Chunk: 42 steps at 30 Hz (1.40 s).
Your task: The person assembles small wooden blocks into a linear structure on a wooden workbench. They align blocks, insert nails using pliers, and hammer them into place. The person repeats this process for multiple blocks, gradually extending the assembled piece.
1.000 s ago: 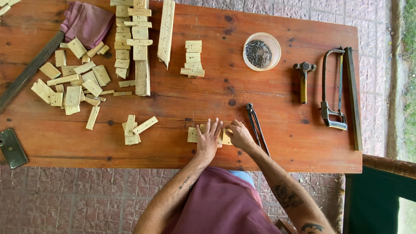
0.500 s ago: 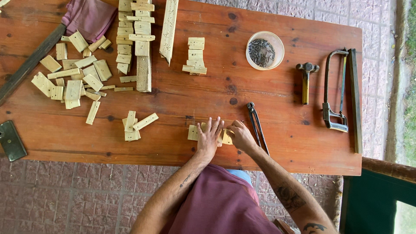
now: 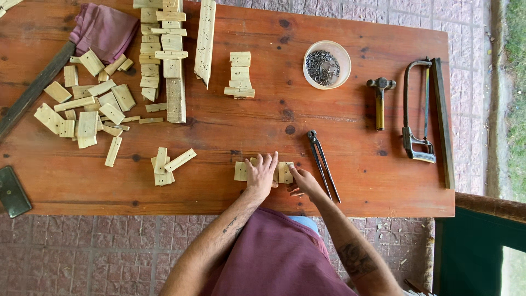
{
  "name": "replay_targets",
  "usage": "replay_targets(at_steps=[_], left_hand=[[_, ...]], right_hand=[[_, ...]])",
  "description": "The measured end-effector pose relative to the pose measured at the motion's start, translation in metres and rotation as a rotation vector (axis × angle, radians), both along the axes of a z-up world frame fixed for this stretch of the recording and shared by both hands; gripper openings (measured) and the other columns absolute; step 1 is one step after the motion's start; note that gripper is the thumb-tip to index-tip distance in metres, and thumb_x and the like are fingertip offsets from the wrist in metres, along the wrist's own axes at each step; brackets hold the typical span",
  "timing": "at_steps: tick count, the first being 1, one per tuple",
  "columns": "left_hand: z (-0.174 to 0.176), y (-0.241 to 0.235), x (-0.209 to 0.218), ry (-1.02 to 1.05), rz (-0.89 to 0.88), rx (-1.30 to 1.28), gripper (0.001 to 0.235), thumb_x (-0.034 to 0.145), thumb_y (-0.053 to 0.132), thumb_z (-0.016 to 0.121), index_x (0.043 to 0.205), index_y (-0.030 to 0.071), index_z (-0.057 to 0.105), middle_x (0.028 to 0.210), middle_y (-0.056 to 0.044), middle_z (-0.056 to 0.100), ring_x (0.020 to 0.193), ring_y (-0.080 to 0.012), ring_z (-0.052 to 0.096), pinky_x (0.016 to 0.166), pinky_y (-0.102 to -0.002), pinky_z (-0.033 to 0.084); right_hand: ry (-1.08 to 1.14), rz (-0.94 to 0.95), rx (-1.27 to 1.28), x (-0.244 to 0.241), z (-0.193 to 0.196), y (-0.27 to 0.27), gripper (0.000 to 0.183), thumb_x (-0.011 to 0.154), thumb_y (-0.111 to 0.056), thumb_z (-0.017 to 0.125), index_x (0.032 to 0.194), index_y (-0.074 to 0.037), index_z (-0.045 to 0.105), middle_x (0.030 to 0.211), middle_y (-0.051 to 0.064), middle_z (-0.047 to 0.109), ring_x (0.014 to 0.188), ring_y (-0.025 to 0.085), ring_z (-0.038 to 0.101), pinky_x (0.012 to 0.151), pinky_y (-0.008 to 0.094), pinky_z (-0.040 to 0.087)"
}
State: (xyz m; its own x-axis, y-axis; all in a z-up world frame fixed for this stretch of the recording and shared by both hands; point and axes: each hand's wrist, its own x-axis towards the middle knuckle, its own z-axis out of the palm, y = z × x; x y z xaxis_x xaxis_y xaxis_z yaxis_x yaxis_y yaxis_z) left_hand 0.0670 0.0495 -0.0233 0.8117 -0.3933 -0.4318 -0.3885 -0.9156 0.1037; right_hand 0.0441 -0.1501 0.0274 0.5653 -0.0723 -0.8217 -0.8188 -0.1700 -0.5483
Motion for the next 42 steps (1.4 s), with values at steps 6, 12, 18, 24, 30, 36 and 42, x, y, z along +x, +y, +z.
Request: replay_targets(at_steps=[6, 12, 18, 24, 30, 36, 42], left_hand=[[-0.045, -0.004, -0.001, -0.072, 0.001, -0.029, 0.136, 0.077, 0.075, 0.098, 0.184, 0.02, 0.034, 0.166, -0.007, 0.059, 0.156, -0.0399, 0.051, 0.118, -0.083, 0.048], [-0.002, 0.004, 0.004, -0.039, -0.009, -0.068, 0.134, 0.076, 0.077, 0.098, 0.182, 0.022, 0.036, 0.166, -0.006, 0.059, 0.156, -0.0401, 0.049, 0.117, -0.083, 0.048], [0.004, 0.006, -0.001, -0.045, -0.006, -0.093, 0.12, 0.099, 0.055, 0.091, 0.19, 0.022, 0.021, 0.196, -0.004, 0.029, 0.174, -0.0428, 0.034, 0.124, -0.087, 0.041], [-0.009, 0.003, -0.001, -0.055, 0.011, -0.078, 0.102, 0.109, 0.036, 0.08, 0.191, 0.024, 0.021, 0.198, -0.001, 0.028, 0.177, -0.0415, 0.031, 0.127, -0.089, 0.036], [-0.003, 0.0, 0.002, 0.01, 0.012, -0.013, 0.1, 0.109, 0.02, 0.067, 0.192, 0.028, 0.013, 0.201, 0.003, 0.018, 0.18, -0.0404, 0.025, 0.128, -0.091, 0.033], [0.003, -0.002, 0.003, 0.043, 0.016, 0.005, 0.091, 0.114, 0.016, 0.058, 0.192, 0.03, 0.014, 0.201, 0.005, 0.017, 0.181, -0.0386, 0.021, 0.13, -0.09, 0.03], [-0.011, -0.001, 0.006, 0.105, -0.018, 0.019, 0.144, 0.084, 0.07, 0.098, 0.191, 0.026, 0.012, 0.202, 0.001, 0.003, 0.183, -0.0404, 0.012, 0.133, -0.094, 0.026]], right_hand=[[0.015, -0.103, -0.068, -0.009, -0.035, -0.002, 0.092, 0.109, -0.073, 0.079, 0.135, 0.015, 0.069, 0.085, 0.028, 0.076, 0.061, 0.029, 0.08, 0.055, 0.042, 0.074], [0.066, -0.202, 0.084, -0.023, -0.005, 0.019, 0.103, 0.112, -0.077, 0.07, 0.143, 0.021, 0.064, 0.097, 0.033, 0.079, 0.074, 0.037, 0.082, 0.062, 0.047, 0.072], [-0.038, -0.301, 0.077, -0.033, -0.036, 0.028, 0.083, 0.116, -0.067, 0.072, 0.119, 0.016, 0.073, 0.078, 0.023, 0.074, 0.06, 0.028, 0.074, 0.051, 0.035, 0.062], [-0.115, -0.394, -0.004, -0.035, -0.04, 0.042, 0.076, 0.112, -0.067, 0.079, 0.1, 0.007, 0.086, 0.061, 0.013, 0.062, 0.046, 0.018, 0.055, 0.042, 0.031, 0.043], [-0.121, -0.41, -0.027, -0.036, -0.05, 0.042, 0.074, 0.11, -0.067, 0.082, 0.1, 0.006, 0.088, 0.057, 0.012, 0.06, 0.043, 0.018, 0.052, 0.04, 0.03, 0.039], [-0.154, -0.441, 0.026, -0.032, -0.044, 0.041, 0.067, 0.112, -0.059, 0.081, 0.091, 0.004, 0.085, 0.055, 0.011, 0.06, 0.039, 0.015, 0.045, 0.037, 0.027, 0.035], [-0.331, -0.084, 0.037, 0.049, 0.026, 0.006, 0.057, 0.116, -0.049, 0.081, 0.083, -0.002, 0.081, 0.061, 0.017, 0.065, 0.04, 0.02, 0.06, 0.036, 0.032, 0.05]])
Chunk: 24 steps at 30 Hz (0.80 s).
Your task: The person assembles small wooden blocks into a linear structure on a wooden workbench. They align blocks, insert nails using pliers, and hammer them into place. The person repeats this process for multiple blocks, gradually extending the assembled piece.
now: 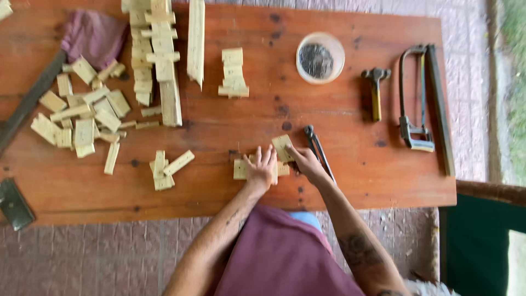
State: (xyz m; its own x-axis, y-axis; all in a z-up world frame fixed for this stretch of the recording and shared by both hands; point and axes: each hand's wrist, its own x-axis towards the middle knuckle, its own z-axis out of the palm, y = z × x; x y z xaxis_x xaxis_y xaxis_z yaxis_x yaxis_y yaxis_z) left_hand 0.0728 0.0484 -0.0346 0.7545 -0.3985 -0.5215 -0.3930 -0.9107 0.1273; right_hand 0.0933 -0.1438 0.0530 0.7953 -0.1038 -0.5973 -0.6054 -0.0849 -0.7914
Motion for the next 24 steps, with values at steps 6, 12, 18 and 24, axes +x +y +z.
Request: replay_targets(at_steps=[6, 12, 18, 24], left_hand=[[0.019, 0.009, 0.003, 0.015, 0.027, -0.123, 0.146, 0.085, 0.065, 0.1, 0.192, 0.025, 0.01, 0.2, -0.002, 0.018, 0.181, -0.0399, 0.021, 0.132, -0.091, 0.03], [0.068, 0.032, 0.008, -0.021, 0.153, -0.506, 0.124, 0.093, 0.051, 0.097, 0.191, 0.021, 0.028, 0.196, -0.016, 0.032, 0.182, -0.0454, 0.021, 0.141, -0.08, 0.013], [0.177, 0.037, 0.002, 0.573, 0.737, -1.204, 0.094, 0.116, 0.088, 0.039, 0.184, 0.024, 0.048, 0.189, -0.013, 0.044, 0.177, -0.041, 0.033, 0.138, -0.075, 0.029], [0.123, 0.027, -0.007, 0.261, 0.691, -1.605, 0.084, 0.11, 0.038, 0.087, 0.175, 0.001, 0.047, 0.166, -0.03, 0.065, 0.159, -0.0529, 0.057, 0.123, -0.069, 0.057]], right_hand=[[-0.23, 0.312, -0.22, -0.031, -0.015, -0.044, 0.026, 0.111, -0.015, 0.082, 0.119, 0.01, 0.08, 0.08, 0.03, 0.076, 0.058, 0.034, 0.078, 0.05, 0.044, 0.069], [-0.788, 0.352, -0.707, -0.033, 0.074, -0.011, 0.048, 0.101, -0.002, 0.083, 0.145, -0.022, 0.089, 0.119, 0.002, 0.079, 0.1, 0.028, 0.084, 0.087, 0.042, 0.072], [-1.01, 0.246, -0.888, -0.037, 0.064, 0.004, 0.045, 0.1, -0.006, 0.086, 0.144, -0.017, 0.09, 0.106, 0.005, 0.072, 0.092, 0.029, 0.077, 0.078, 0.044, 0.067], [-1.019, 0.376, -0.897, -0.044, 0.089, 0.039, 0.04, 0.09, -0.022, 0.093, 0.13, -0.017, 0.092, 0.098, 0.001, 0.074, 0.093, 0.026, 0.077, 0.073, 0.041, 0.067]])
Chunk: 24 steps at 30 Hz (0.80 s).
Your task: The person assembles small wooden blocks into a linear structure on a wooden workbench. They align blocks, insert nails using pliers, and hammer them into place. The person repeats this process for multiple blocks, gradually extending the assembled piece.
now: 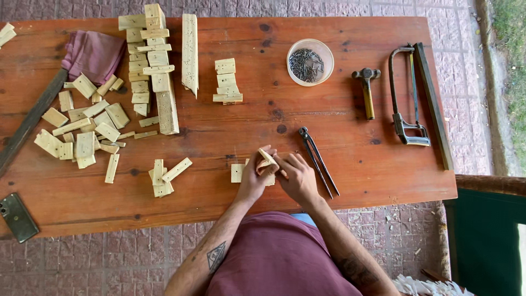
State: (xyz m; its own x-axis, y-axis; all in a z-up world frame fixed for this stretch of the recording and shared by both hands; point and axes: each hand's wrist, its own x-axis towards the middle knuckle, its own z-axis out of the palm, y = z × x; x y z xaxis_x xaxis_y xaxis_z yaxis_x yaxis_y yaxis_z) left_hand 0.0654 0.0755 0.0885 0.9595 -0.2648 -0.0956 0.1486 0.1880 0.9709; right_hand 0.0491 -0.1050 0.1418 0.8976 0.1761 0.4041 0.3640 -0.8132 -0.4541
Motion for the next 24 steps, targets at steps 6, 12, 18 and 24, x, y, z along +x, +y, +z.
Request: replay_targets(at_steps=[6, 12, 18, 24], left_hand=[[-0.001, 0.048, 0.014, -0.044, -0.115, -0.024, 0.081, 0.107, 0.025, 0.09, 0.17, 0.005, 0.042, 0.166, -0.033, 0.065, 0.151, -0.0539, 0.065, 0.121, -0.067, 0.058], [0.019, 0.053, 0.015, -0.037, -0.132, -0.067, 0.078, 0.102, 0.01, 0.094, 0.167, 0.01, 0.051, 0.16, -0.022, 0.073, 0.146, -0.0355, 0.072, 0.122, -0.049, 0.061], [0.042, 0.048, 0.013, -0.052, -0.127, -0.052, 0.08, 0.098, 0.008, 0.097, 0.165, 0.012, 0.055, 0.16, -0.018, 0.074, 0.147, -0.0327, 0.072, 0.123, -0.048, 0.061], [0.062, 0.049, 0.011, -0.134, -0.138, 0.034, 0.077, 0.1, 0.008, 0.094, 0.167, 0.009, 0.056, 0.162, -0.023, 0.073, 0.149, -0.0414, 0.07, 0.119, -0.054, 0.061]], right_hand=[[0.647, 0.06, 0.733, 0.012, 0.017, -0.015, 0.042, 0.116, -0.035, 0.08, 0.14, -0.001, 0.086, 0.118, 0.03, 0.081, 0.099, 0.03, 0.083, 0.077, 0.046, 0.072], [0.649, 0.035, 0.983, 0.015, -0.013, -0.005, 0.025, 0.109, -0.013, 0.09, 0.124, 0.006, 0.085, 0.105, 0.023, 0.087, 0.097, 0.029, 0.088, 0.077, 0.041, 0.075], [0.621, 0.074, 0.966, 0.016, 0.021, -0.001, 0.019, 0.111, -0.009, 0.087, 0.12, 0.007, 0.084, 0.099, 0.02, 0.084, 0.093, 0.024, 0.084, 0.071, 0.039, 0.077], [0.565, 0.094, 0.865, 0.014, 0.025, -0.001, 0.012, 0.109, -0.006, 0.087, 0.115, 0.004, 0.084, 0.094, 0.016, 0.082, 0.088, 0.022, 0.084, 0.069, 0.037, 0.077]])
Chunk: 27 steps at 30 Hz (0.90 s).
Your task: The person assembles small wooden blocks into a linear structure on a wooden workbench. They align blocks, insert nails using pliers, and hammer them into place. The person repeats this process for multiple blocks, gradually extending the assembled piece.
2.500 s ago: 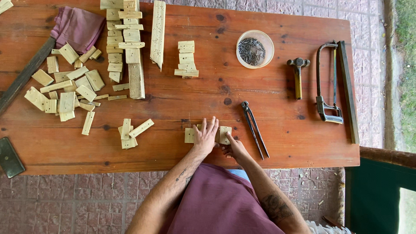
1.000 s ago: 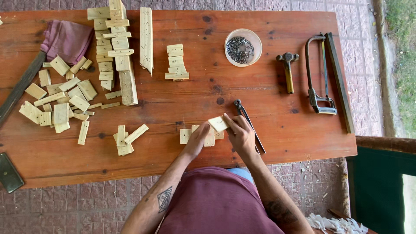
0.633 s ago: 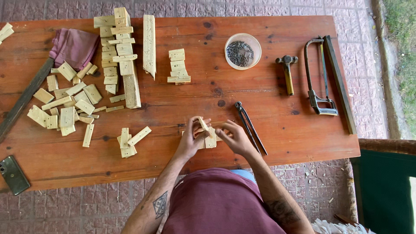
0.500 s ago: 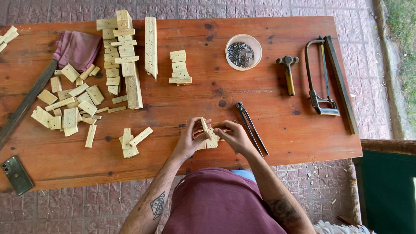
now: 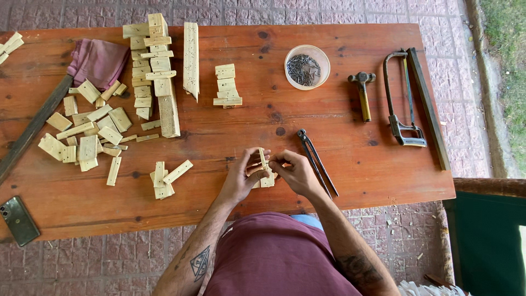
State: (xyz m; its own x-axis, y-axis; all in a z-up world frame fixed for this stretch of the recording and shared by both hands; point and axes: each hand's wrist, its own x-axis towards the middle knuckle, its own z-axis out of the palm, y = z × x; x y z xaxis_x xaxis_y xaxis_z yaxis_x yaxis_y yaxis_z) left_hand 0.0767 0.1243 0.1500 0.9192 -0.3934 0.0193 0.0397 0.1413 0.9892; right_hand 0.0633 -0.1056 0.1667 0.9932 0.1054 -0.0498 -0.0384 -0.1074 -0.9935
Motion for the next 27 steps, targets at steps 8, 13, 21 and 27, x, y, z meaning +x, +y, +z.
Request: replay_targets(at_steps=[8, 13, 21, 27], left_hand=[[0.042, 0.001, 0.003, -0.133, -0.046, 0.189, 0.077, 0.098, 0.012, 0.097, 0.165, 0.008, 0.059, 0.152, -0.032, 0.076, 0.142, -0.0547, 0.069, 0.115, -0.064, 0.064], [0.042, -0.003, 0.002, -0.106, -0.034, 0.121, 0.078, 0.099, 0.01, 0.096, 0.168, 0.01, 0.058, 0.154, -0.03, 0.076, 0.145, -0.0536, 0.066, 0.115, -0.064, 0.061], [0.026, 0.0, -0.008, 0.046, -0.028, -0.02, 0.07, 0.105, 0.012, 0.091, 0.166, 0.008, 0.056, 0.152, -0.032, 0.076, 0.145, -0.0503, 0.07, 0.12, -0.062, 0.061], [0.009, -0.005, -0.008, 0.179, 0.089, 0.006, 0.057, 0.122, 0.058, 0.059, 0.15, 0.008, 0.055, 0.151, -0.026, 0.068, 0.147, -0.0467, 0.065, 0.113, -0.062, 0.065]], right_hand=[[-0.059, 0.011, -0.17, -0.007, 0.011, 0.004, 0.009, 0.115, -0.005, 0.079, 0.118, 0.002, 0.083, 0.099, 0.019, 0.081, 0.092, 0.027, 0.085, 0.068, 0.039, 0.077], [-0.061, 0.015, -0.205, -0.006, 0.009, 0.003, 0.009, 0.114, -0.005, 0.079, 0.118, 0.002, 0.082, 0.101, 0.019, 0.081, 0.094, 0.027, 0.086, 0.07, 0.039, 0.078], [-0.059, 0.034, -0.162, -0.008, 0.019, 0.004, 0.008, 0.108, -0.004, 0.087, 0.115, 0.0, 0.087, 0.1, 0.019, 0.084, 0.092, 0.025, 0.085, 0.071, 0.037, 0.076], [-0.121, -0.002, -0.175, -0.004, 0.016, 0.007, 0.009, 0.113, -0.008, 0.082, 0.119, -0.001, 0.083, 0.126, 0.019, 0.081, 0.117, 0.034, 0.084, 0.084, 0.045, 0.077]])
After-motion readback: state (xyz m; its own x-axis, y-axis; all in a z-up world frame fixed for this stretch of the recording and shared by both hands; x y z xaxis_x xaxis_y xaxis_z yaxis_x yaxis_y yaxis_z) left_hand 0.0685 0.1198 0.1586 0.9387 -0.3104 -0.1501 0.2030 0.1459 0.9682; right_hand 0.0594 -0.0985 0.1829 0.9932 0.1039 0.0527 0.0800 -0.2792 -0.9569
